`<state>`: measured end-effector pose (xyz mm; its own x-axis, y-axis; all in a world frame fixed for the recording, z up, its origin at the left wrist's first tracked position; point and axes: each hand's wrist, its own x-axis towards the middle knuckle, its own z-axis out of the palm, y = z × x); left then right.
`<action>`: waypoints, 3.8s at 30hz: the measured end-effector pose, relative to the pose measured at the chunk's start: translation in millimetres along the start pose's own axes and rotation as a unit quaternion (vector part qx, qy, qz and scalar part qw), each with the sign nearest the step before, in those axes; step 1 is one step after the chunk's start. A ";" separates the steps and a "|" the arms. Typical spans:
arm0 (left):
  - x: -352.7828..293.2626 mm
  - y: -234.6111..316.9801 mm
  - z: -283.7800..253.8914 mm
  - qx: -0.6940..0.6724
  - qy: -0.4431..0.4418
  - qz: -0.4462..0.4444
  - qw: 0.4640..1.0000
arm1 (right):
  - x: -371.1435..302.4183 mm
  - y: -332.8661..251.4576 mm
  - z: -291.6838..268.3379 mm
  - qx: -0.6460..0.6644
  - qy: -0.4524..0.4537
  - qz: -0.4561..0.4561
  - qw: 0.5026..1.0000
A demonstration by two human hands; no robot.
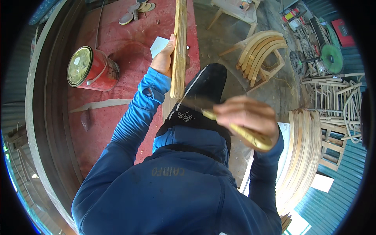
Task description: Apply wood filler to the edges of curved wooden components using a putty knife.
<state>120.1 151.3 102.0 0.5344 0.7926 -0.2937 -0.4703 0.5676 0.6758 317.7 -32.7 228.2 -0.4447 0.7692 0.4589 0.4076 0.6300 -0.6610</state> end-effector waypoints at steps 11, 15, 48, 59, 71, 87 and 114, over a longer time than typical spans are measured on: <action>38.0 44.2 49.9 -0.260 -0.117 0.005 0.959 | -30.4 -26.6 18.3 0.005 0.328 0.098 0.940; 46.2 38.6 65.3 -0.229 -0.096 0.031 0.968 | -35.8 -29.2 16.5 -0.042 0.356 0.072 0.931; 40.7 29.6 69.4 -0.166 -0.040 0.029 0.985 | -34.6 -45.8 8.8 -0.387 0.090 -0.043 0.917; 43.8 21.1 65.2 -0.135 -0.027 0.042 0.990 | -18.2 -58.8 -10.6 -0.325 0.102 -0.025 0.940; 46.2 22.7 64.3 -0.126 -0.018 0.045 0.991 | -26.9 -55.8 -4.1 -0.284 0.119 -0.018 0.951; 38.1 21.8 65.7 -0.118 -0.011 0.031 0.992 | -26.1 -59.0 -3.9 -0.271 0.130 -0.008 0.954; 21.6 -7.9 30.9 -0.028 0.045 -0.007 0.999 | -14.2 -48.3 -10.9 -0.185 -0.009 0.030 0.982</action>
<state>157.1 157.1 111.3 0.4766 0.7998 -0.3649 -0.5028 0.5885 0.6332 313.0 -72.9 260.1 -0.4239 0.8058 0.4134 0.6938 0.5823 -0.4237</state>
